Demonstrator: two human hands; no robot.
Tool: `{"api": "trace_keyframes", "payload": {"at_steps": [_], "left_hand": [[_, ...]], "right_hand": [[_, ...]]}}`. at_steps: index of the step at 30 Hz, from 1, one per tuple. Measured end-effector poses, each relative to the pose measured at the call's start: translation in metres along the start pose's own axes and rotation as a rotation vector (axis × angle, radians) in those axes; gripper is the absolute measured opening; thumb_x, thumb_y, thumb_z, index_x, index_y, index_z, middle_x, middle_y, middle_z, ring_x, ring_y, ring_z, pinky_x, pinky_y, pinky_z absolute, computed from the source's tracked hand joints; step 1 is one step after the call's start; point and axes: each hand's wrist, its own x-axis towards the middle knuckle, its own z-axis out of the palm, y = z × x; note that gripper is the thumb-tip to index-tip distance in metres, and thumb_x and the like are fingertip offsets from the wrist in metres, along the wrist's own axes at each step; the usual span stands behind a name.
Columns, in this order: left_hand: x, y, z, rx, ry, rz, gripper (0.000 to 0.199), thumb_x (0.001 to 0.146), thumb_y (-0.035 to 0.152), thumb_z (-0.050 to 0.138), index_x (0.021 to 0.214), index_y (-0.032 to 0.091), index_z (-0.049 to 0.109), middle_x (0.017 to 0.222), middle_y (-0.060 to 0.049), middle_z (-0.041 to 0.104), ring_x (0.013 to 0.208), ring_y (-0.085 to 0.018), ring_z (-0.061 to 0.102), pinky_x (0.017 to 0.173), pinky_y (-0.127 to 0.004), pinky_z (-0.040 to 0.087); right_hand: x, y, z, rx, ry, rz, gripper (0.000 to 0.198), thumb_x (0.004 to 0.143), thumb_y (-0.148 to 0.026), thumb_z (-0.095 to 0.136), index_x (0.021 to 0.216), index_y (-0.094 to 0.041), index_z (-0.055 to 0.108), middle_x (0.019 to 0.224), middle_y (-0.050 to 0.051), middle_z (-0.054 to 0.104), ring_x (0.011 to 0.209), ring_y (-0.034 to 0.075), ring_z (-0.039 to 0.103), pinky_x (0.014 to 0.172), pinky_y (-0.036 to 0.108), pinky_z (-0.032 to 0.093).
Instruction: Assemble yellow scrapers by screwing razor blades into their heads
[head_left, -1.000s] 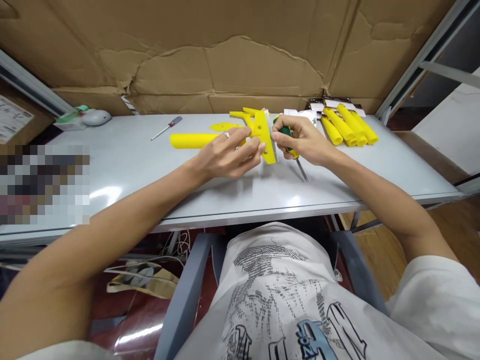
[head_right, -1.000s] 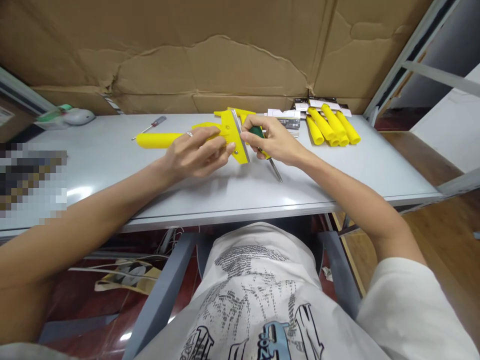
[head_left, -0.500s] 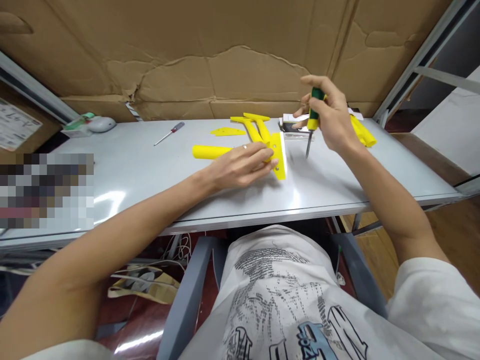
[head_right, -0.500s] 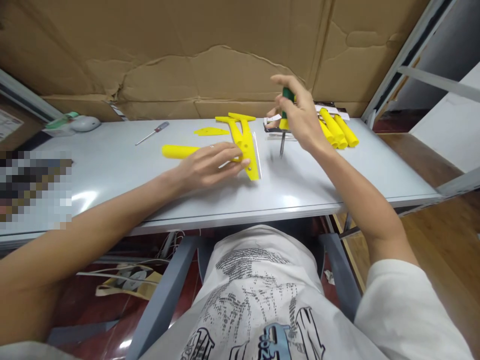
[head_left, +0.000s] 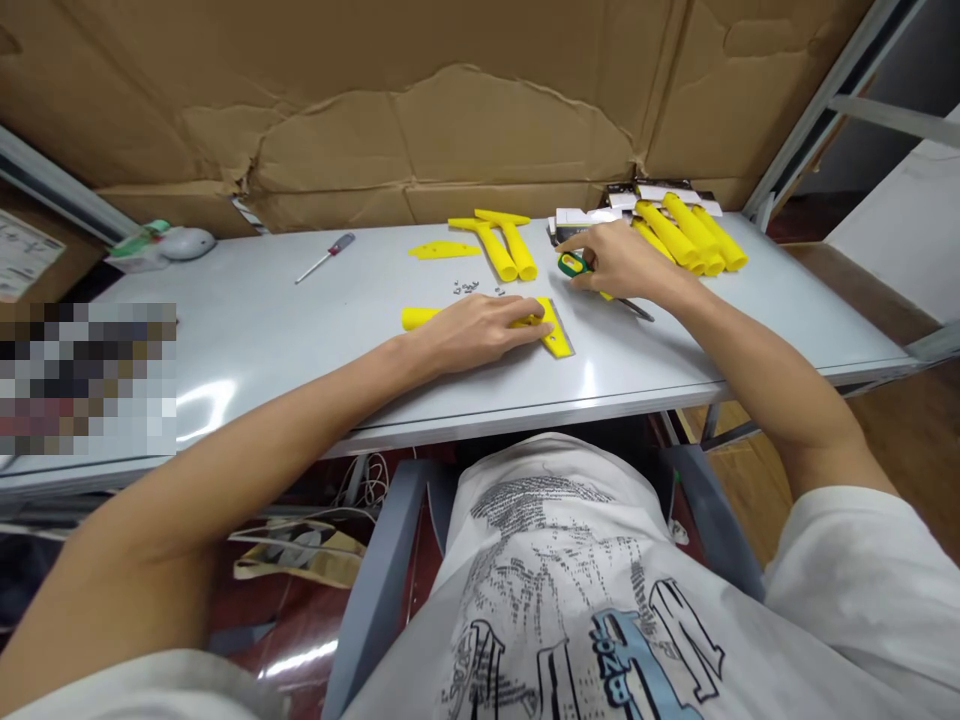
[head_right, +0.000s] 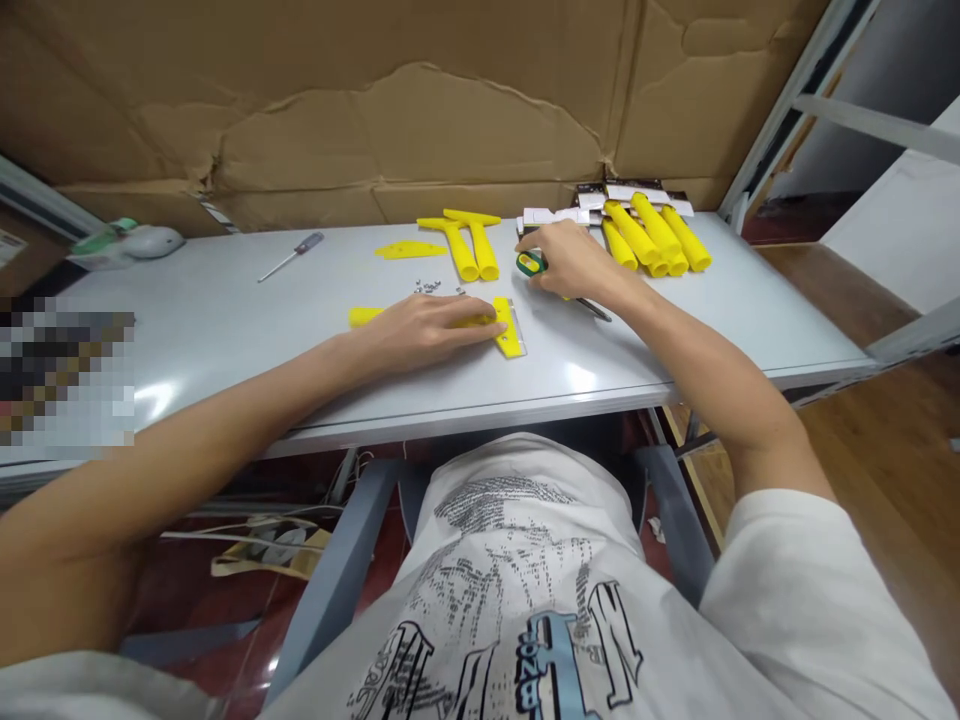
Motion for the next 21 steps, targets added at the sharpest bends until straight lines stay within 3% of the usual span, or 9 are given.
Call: {"api": "trace_keyframes", "payload": {"at_steps": [3, 6, 12, 21], "left_hand": [[0.002, 0.001, -0.005, -0.063, -0.025, -0.034, 0.04, 0.122, 0.008, 0.054, 0.146, 0.022, 0.082, 0.137, -0.012, 0.09, 0.107, -0.022, 0.087, 0.076, -0.032, 0.061], [0.004, 0.003, -0.008, -0.112, -0.022, -0.074, 0.04, 0.121, 0.01, 0.057, 0.148, 0.023, 0.083, 0.138, -0.011, 0.091, 0.102, -0.023, 0.087, 0.073, -0.033, 0.057], [0.006, 0.008, 0.001, -0.05, -0.027, -0.172, 0.04, 0.128, 0.037, 0.059, 0.16, 0.026, 0.081, 0.142, -0.013, 0.091, 0.102, -0.027, 0.091, 0.066, -0.035, 0.05], [0.004, -0.001, 0.003, -0.109, -0.097, -0.303, 0.049, 0.128, 0.042, 0.056, 0.171, 0.026, 0.075, 0.154, -0.021, 0.084, 0.112, -0.036, 0.087, 0.077, -0.042, 0.052]], "right_hand": [[0.004, 0.005, 0.006, -0.027, -0.077, -0.011, 0.068, 0.104, -0.028, 0.082, 0.171, -0.015, 0.08, 0.145, 0.023, 0.088, 0.147, 0.047, 0.079, 0.124, 0.055, 0.063], [0.009, 0.01, 0.011, -0.024, -0.138, -0.043, 0.065, 0.111, -0.036, 0.078, 0.173, -0.018, 0.079, 0.141, 0.021, 0.089, 0.147, 0.045, 0.079, 0.125, 0.055, 0.063], [0.011, 0.009, 0.017, -0.029, -0.124, -0.082, 0.06, 0.116, -0.048, 0.072, 0.168, -0.019, 0.082, 0.147, 0.021, 0.088, 0.145, 0.044, 0.079, 0.126, 0.056, 0.063], [0.013, 0.012, 0.012, -0.026, -0.141, -0.046, 0.062, 0.123, -0.057, 0.056, 0.16, -0.016, 0.084, 0.142, 0.023, 0.089, 0.14, 0.046, 0.081, 0.125, 0.06, 0.062]]}}
